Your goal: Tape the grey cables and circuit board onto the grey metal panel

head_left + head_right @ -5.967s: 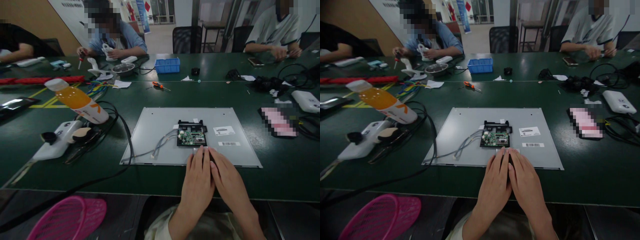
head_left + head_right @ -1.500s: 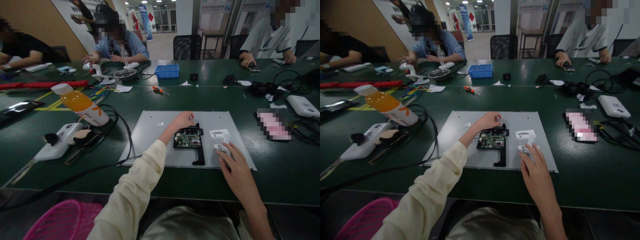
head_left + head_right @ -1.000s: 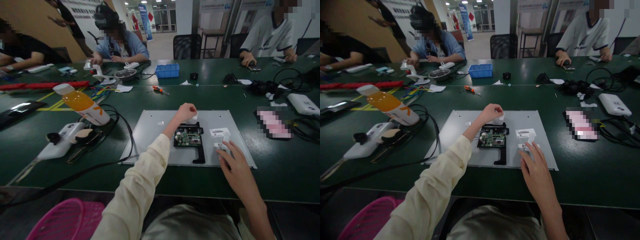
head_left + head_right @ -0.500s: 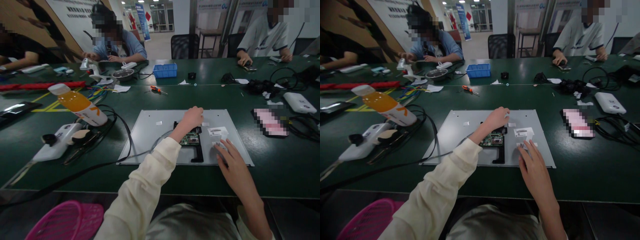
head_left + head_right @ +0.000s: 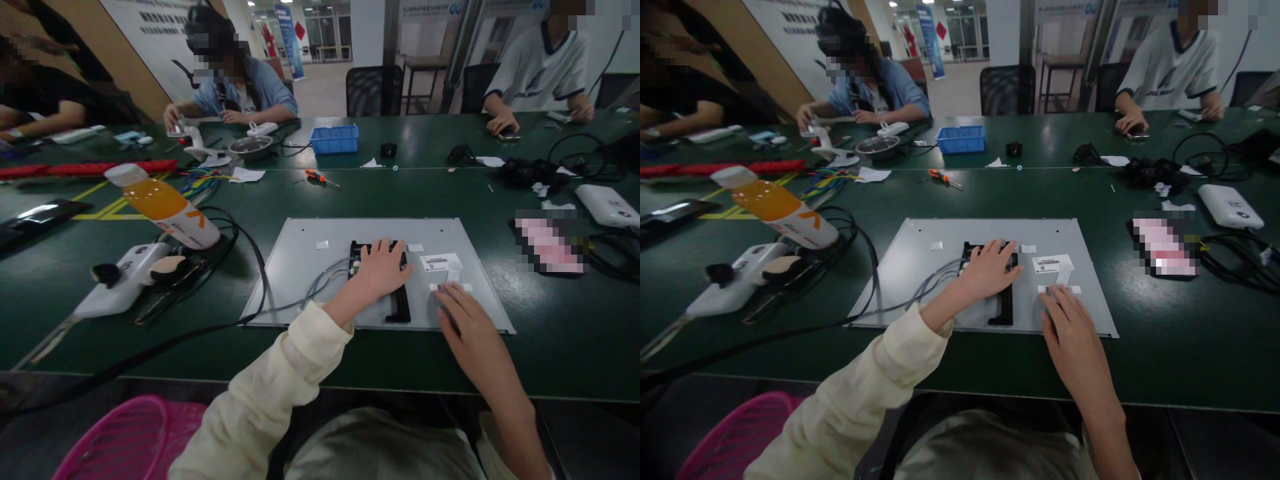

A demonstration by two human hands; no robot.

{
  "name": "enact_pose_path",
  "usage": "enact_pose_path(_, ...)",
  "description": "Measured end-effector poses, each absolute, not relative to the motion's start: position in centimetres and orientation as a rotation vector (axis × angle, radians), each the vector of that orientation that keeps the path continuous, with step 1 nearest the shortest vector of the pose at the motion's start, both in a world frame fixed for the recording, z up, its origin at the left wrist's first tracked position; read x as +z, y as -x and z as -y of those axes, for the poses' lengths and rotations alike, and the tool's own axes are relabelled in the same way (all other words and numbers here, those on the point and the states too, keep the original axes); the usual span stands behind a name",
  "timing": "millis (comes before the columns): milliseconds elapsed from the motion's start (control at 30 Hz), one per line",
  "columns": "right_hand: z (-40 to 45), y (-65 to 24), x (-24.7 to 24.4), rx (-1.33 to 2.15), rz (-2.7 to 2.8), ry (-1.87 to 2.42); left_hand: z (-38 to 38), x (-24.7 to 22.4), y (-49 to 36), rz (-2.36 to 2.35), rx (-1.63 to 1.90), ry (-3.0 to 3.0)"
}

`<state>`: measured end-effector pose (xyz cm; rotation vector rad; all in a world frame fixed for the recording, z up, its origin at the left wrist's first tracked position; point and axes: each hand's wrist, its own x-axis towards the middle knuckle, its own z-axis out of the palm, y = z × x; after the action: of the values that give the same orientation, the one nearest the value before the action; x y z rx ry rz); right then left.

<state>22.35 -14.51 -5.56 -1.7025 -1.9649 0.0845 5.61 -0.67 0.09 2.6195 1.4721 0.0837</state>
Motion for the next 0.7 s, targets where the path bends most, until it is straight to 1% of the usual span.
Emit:
enact_pose_path(233, 14.6, -22.2, -5.3, 0.112, 1.96, 1.717, 0.1, 0.0, -5.3, -1.461, 0.095, -2.613)
enact_pose_path(367, 14.6, -22.3, -5.4, 0.11, 1.958, 1.71, 1.0, 0.4, -5.4, -1.522, 0.166, -2.642)
enact_pose_path(600, 14.6, -22.4, -5.2, 0.042, 1.937, 1.671, 6.0, 3.0, -3.9, -1.576, 0.333, -2.748)
enact_pose_path(700, 15.0, -21.5, -4.1, -0.022, 1.849, 1.656, 8.4, 2.8, -2.2, -1.708, 0.361, -2.657)
